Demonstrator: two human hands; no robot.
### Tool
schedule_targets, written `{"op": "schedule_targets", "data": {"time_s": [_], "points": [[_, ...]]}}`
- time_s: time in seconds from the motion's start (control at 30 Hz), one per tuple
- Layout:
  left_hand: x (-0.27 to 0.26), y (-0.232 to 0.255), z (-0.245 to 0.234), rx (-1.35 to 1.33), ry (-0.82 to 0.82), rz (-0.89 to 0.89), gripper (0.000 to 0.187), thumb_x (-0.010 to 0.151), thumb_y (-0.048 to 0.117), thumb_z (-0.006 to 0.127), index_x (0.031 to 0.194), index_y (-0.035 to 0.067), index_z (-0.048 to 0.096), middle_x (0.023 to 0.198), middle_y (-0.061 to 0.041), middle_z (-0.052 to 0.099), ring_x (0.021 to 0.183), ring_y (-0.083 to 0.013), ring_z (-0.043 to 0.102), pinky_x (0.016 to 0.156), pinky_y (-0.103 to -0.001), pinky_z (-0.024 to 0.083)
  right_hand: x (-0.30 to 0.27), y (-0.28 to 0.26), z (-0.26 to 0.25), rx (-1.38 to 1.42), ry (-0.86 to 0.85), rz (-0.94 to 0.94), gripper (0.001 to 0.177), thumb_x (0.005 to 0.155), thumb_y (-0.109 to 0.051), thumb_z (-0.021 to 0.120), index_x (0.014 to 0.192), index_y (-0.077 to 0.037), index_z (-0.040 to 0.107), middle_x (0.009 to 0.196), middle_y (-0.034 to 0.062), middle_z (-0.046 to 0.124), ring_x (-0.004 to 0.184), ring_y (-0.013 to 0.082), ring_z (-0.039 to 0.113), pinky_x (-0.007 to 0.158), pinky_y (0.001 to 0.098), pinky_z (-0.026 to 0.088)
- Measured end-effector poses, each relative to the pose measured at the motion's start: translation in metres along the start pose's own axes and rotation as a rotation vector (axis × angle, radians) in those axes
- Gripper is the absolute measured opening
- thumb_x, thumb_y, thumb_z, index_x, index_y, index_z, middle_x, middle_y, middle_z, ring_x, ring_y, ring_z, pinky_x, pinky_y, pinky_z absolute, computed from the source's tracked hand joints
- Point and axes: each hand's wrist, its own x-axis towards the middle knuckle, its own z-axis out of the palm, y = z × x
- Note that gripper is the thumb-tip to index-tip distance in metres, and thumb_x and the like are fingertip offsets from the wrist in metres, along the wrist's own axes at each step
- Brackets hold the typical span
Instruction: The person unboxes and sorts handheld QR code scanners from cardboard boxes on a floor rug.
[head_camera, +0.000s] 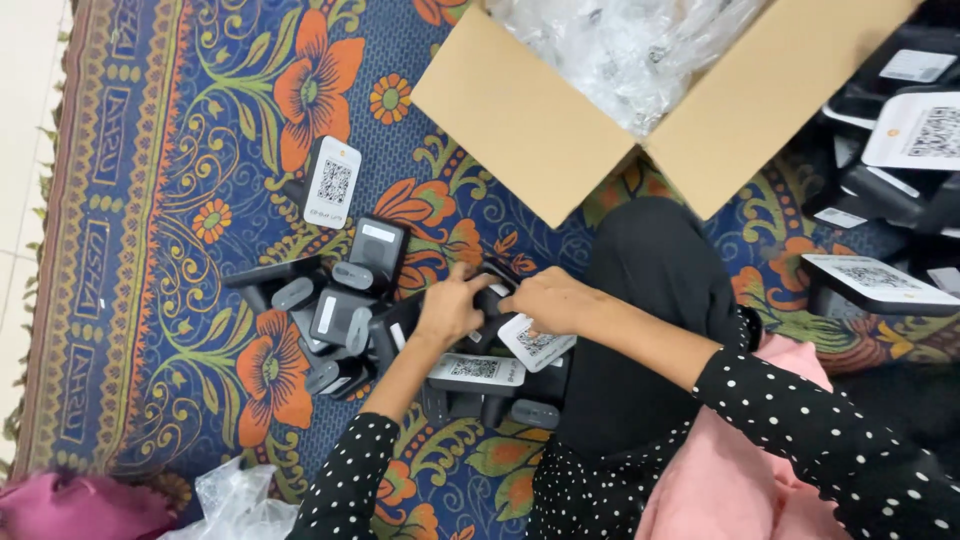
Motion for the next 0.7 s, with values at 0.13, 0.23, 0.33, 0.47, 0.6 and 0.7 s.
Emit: {"op": "schedule_targets", "data": {"time_s": [0.13, 0.23, 0.33, 0.47, 0.6, 0.7], "points": [[-0.001, 0.007, -0.078, -0.102, 0.392, -0.016, 0.06, 0.059, 0.011, 0.078, 0.117, 0.026, 0.076, 0.114, -0.012, 0.066, 0.097, -0.0368, 0.07, 0.083, -0.046, 0.058, -0.046, -0.017, -0.044, 0.076, 0.183, 0.019, 0.055, 0.074, -0.018, 0.084, 0.126, -0.014, 0.066, 0.098, 0.0136, 0.075, 0.098, 0.0346, 0.071, 0.079, 0.0479, 0.056], [0.014, 0.044, -0.156, -0.204, 0.63, -0.105, 0.053, 0.064, 0.019, 0.094, 0.115, 0.023, 0.079, 0.102, -0.008, 0.069, 0.077, -0.0231, 0.067, 0.067, -0.036, 0.055, -0.1, -0.026, -0.085, 0.184, 0.565, -0.001, 0.047, 0.075, -0.017, 0.081, 0.119, -0.009, 0.066, 0.099, 0.0132, 0.075, 0.096, 0.0369, 0.071, 0.074, 0.0485, 0.055], [0.041, 0.106, -0.214, -0.258, 0.789, 0.019, 0.057, 0.068, 0.013, 0.097, 0.121, 0.019, 0.078, 0.108, -0.008, 0.067, 0.071, -0.0154, 0.062, 0.059, -0.027, 0.05, -0.16, -0.016, -0.11, 0.225, 0.978, 0.034, 0.044, 0.081, -0.022, 0.08, 0.119, -0.006, 0.064, 0.107, 0.0162, 0.074, 0.096, 0.0379, 0.072, 0.074, 0.0451, 0.056], [0.103, 0.22, -0.234, -0.281, 0.917, 0.426, 0.055, 0.077, 0.007, 0.095, 0.127, 0.018, 0.075, 0.115, -0.008, 0.065, 0.088, -0.0163, 0.067, 0.068, -0.026, 0.055, -0.25, 0.014, -0.112, 0.312, 1.284, 0.33, 0.043, 0.088, -0.024, 0.08, 0.123, -0.005, 0.064, 0.105, 0.0163, 0.074, 0.098, 0.0372, 0.073, 0.08, 0.043, 0.056], [0.169, 0.364, -0.199, -0.496, 0.772, 0.588, 0.055, 0.073, 0.0, 0.082, 0.124, 0.02, 0.076, 0.113, -0.009, 0.064, 0.09, -0.0216, 0.069, 0.065, -0.028, 0.055, -0.341, 0.044, -0.083, 0.27, 1.498, 0.614, 0.047, 0.088, -0.027, 0.079, 0.126, -0.003, 0.065, 0.111, 0.0187, 0.072, 0.1, 0.0383, 0.071, 0.082, 0.0421, 0.056], [0.211, 0.452, -0.135, -0.469, 0.726, 0.715, 0.056, 0.071, 0.005, 0.085, 0.123, 0.023, 0.074, 0.11, -0.008, 0.064, 0.1, -0.0277, 0.068, 0.081, -0.037, 0.057, -0.403, 0.081, -0.039, 0.084, 1.458, 0.856, 0.049, 0.083, -0.03, 0.082, 0.121, -0.003, 0.068, 0.109, 0.0194, 0.073, 0.098, 0.0404, 0.07, 0.081, 0.0458, 0.054]]}}
